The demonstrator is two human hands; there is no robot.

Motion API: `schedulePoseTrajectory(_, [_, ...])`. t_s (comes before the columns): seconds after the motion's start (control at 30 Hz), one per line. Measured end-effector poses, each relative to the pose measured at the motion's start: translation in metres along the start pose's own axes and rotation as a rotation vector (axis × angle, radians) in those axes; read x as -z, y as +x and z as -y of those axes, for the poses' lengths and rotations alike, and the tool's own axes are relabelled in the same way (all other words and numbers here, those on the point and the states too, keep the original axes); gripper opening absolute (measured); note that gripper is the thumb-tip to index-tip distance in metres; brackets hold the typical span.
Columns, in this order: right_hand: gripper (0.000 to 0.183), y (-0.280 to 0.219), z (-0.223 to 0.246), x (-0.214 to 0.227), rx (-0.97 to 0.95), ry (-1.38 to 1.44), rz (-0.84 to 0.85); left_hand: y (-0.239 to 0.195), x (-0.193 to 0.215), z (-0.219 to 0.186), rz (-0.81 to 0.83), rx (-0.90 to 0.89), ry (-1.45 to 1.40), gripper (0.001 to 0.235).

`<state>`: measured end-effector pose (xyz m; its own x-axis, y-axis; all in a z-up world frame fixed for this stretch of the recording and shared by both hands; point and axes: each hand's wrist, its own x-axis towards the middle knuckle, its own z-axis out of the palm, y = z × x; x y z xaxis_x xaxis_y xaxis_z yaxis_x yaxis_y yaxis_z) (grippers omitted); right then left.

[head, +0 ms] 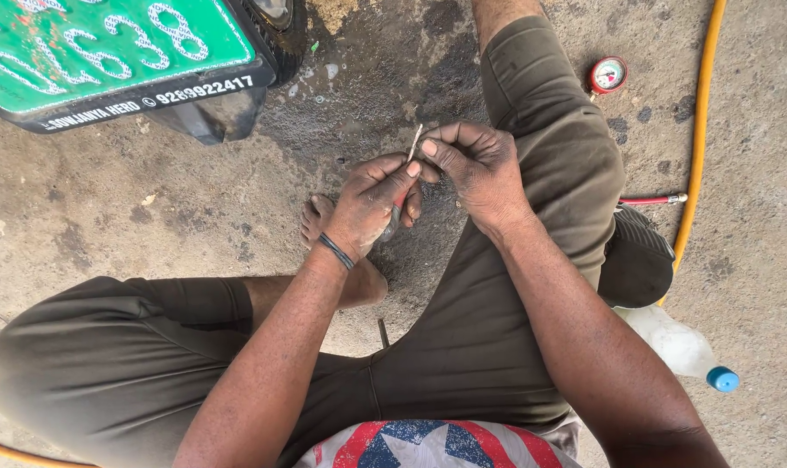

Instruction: The person sits on the ground and uses a screwdriver to insert a rubber patch into a puncture on a motorcycle tire. They apply liquid from a bottle to the tire and patch, then use pliers to pull the patch into the hole.

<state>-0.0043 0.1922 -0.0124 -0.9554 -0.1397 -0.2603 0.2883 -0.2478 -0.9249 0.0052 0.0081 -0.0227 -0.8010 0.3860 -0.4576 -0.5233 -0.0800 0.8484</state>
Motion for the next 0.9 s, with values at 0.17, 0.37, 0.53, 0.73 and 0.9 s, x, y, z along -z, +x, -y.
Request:
schedulePoseTrajectory(0.17, [0.008,0.000,-0.002,0.002,0.023,-0.024,0.000,0.001,-0.007,0.002,-0.035,-0.061,0.223,0.026])
schedulePoseTrajectory(0.37, [0.005,0.000,-0.006,0.009,-0.022,0.065,0.032,-0.003,-0.014,0.007,-0.168,-0.326,0.706,0.010])
schedulePoseTrajectory(0.53, [0.008,-0.003,-0.015,0.007,-0.078,0.074,0.028,-0.005,-0.017,0.010,-0.268,-0.354,1.003,0.006])
schedulePoseTrajectory(0.73, [0.011,-0.001,-0.013,0.010,-0.177,0.137,0.032,-0.012,-0.018,0.005,-0.133,-0.313,0.768,0.012])
schedulePoseTrajectory(0.9, [0.015,0.000,-0.011,0.006,-0.281,0.030,0.006,-0.015,-0.010,0.010,-0.074,-0.237,0.683,0.011])
